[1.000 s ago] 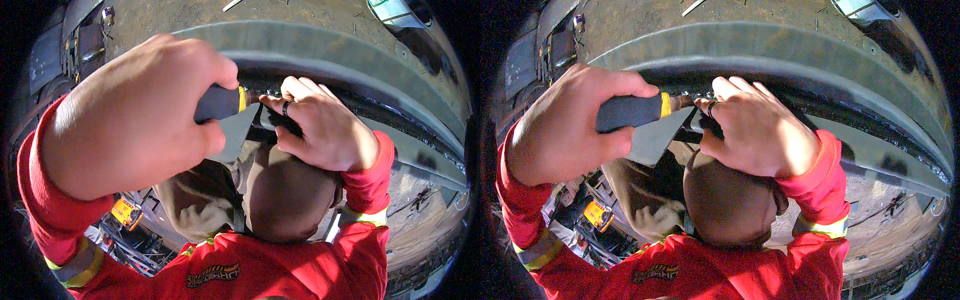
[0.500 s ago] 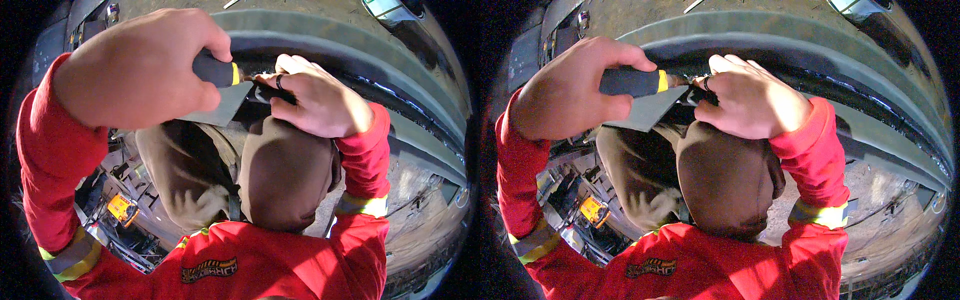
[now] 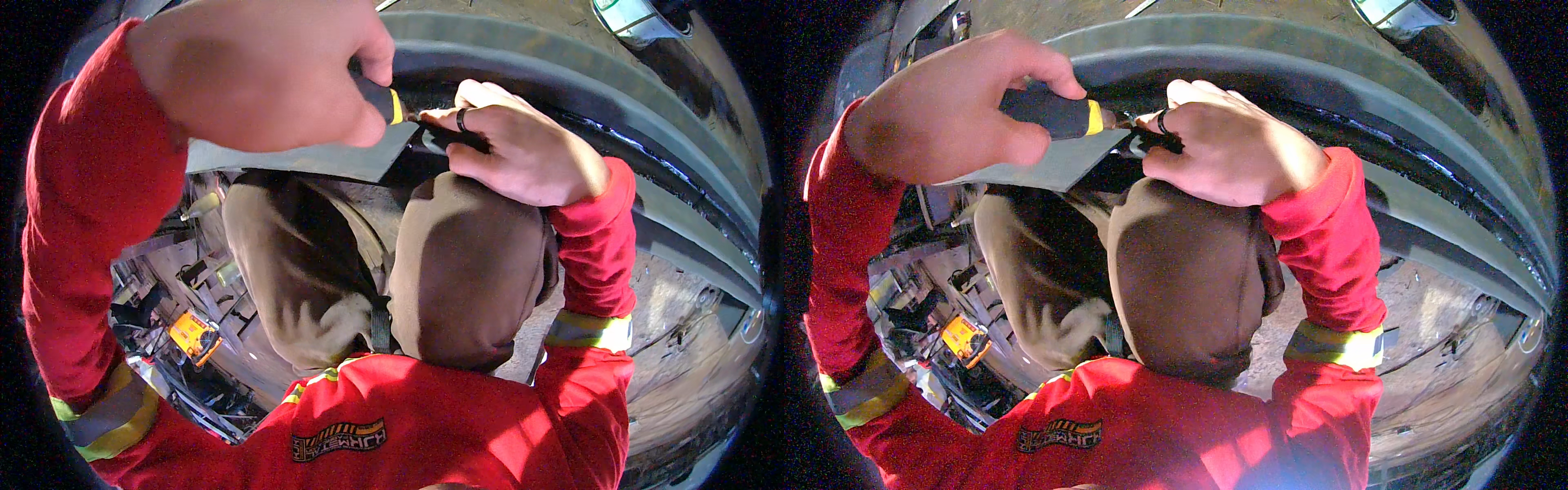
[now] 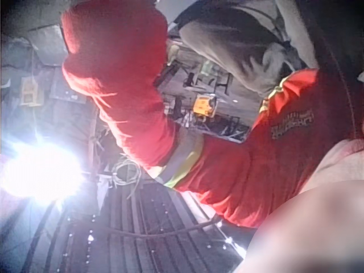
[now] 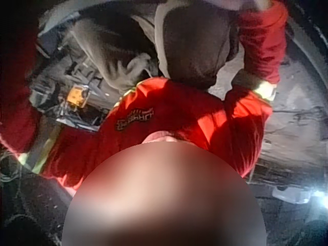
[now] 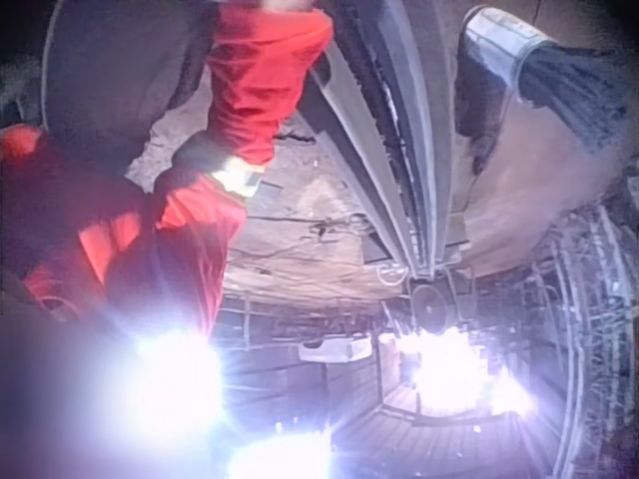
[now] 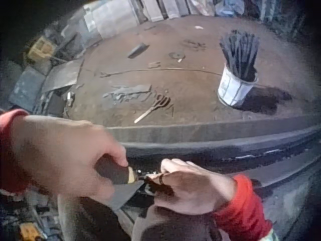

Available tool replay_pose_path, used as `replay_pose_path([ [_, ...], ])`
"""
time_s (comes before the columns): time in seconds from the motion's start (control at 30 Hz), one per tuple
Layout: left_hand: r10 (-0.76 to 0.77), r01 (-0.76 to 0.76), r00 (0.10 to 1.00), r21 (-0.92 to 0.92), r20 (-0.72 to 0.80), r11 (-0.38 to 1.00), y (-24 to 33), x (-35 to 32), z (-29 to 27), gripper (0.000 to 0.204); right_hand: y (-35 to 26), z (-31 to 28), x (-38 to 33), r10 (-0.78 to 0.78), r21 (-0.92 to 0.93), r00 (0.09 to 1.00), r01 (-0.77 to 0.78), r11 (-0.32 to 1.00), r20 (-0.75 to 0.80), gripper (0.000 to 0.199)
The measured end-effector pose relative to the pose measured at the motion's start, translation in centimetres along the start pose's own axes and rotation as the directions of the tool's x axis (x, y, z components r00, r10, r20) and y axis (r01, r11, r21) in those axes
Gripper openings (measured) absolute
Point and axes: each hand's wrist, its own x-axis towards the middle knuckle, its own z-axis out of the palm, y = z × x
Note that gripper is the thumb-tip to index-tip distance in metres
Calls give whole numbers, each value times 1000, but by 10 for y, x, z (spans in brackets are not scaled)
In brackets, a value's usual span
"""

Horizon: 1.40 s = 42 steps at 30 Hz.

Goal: The person fits a black rubber seal into a groove on a long metal beam. They use a utility knife to trim the seal flush with the beam's edge and then press the seal into place along the length of the beam.

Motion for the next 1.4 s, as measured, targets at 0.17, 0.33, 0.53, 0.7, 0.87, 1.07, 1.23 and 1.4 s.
replay_pose_path([
  [0.17,143,-140,989,71,-41,988,-11,13,0,46,7,-5,-5,22,-44,999,-23,999,-22,40],
  [0.33,136,-132,988,63,-67,989,-7,3,4,45,11,-2,-3,-6,-6,1000,6,1000,-16,40],
  [0.53,150,-148,985,29,-91,989,-9,-1,6,44,9,-4,-6,2,-13,999,-3,1000,-41,39],
  [0.7,86,-89,995,-45,-58,995,-4,1,2,43,6,-5,-7,-6,23,999,6,1000,-36,36],
  [0.87,187,-189,949,19,-253,982,-19,-1,20,40,-3,-9,-3,-8,3,1000,8,1000,18,39],
  [1.07,194,-202,956,-16,-218,979,-17,13,20,39,-4,-12,-5,24,38,1000,-24,999,0,39],
  [1.23,183,-190,962,-19,-205,982,-16,13,19,39,-4,-13,-4,17,31,1000,-18,999,12,38],
  [1.4,192,-200,961,-19,-199,980,-16,16,18,39,-3,-13,-5,19,37,1000,-19,999,-8,37],
])
